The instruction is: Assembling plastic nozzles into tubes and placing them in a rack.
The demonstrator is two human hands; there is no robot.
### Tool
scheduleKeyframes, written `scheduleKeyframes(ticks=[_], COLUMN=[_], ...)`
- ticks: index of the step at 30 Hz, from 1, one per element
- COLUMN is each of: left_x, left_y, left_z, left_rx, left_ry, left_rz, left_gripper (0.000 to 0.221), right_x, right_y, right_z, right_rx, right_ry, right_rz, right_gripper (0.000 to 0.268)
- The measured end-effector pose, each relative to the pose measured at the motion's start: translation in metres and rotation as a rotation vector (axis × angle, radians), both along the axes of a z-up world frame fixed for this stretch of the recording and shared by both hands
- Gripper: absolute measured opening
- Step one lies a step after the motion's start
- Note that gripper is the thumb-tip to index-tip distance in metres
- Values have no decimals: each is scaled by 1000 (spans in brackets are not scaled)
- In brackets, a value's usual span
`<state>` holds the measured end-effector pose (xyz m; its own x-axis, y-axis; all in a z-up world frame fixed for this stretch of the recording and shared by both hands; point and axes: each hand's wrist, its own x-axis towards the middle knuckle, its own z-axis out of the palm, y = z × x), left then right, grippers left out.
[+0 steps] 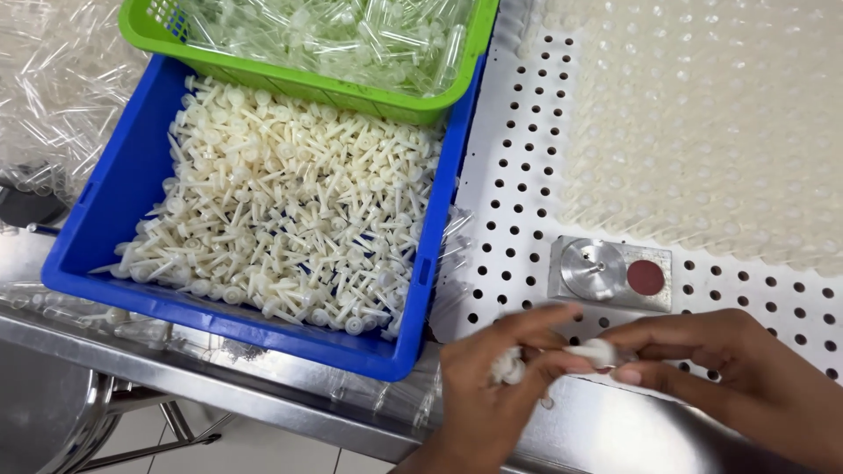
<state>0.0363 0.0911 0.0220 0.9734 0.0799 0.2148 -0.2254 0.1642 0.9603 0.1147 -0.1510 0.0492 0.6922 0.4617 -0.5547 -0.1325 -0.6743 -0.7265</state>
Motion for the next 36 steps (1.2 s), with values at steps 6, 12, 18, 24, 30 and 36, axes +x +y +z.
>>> scheduleKeyframes(ticks=[6,12,18,24,30,36], left_x=[8,9,8,6,7,9], left_y=[7,8,8,10,10,6], left_z=[4,-2,-1,-1,8,-3], left_rx=[-229,-275,-287,-320,-51,-77], left_ry=[275,311,343,254,193,260], left_rz=[18,-15,-56,-145,-74,-83], left_gripper=[30,26,25,33,25,17], right_x=[3,0,1,-12,-20,-24], right_y=[-27,-45,-32,30,26,25], right_z=[-17,-43,-46,10,9,14], right_rx=[331,521,548,-47,-124,-168], right_ry=[209,215,105,-276,-651,-680], right_rz=[-252,-318,-306,-176,-72,-76], right_gripper=[29,15,19,20,27,31])
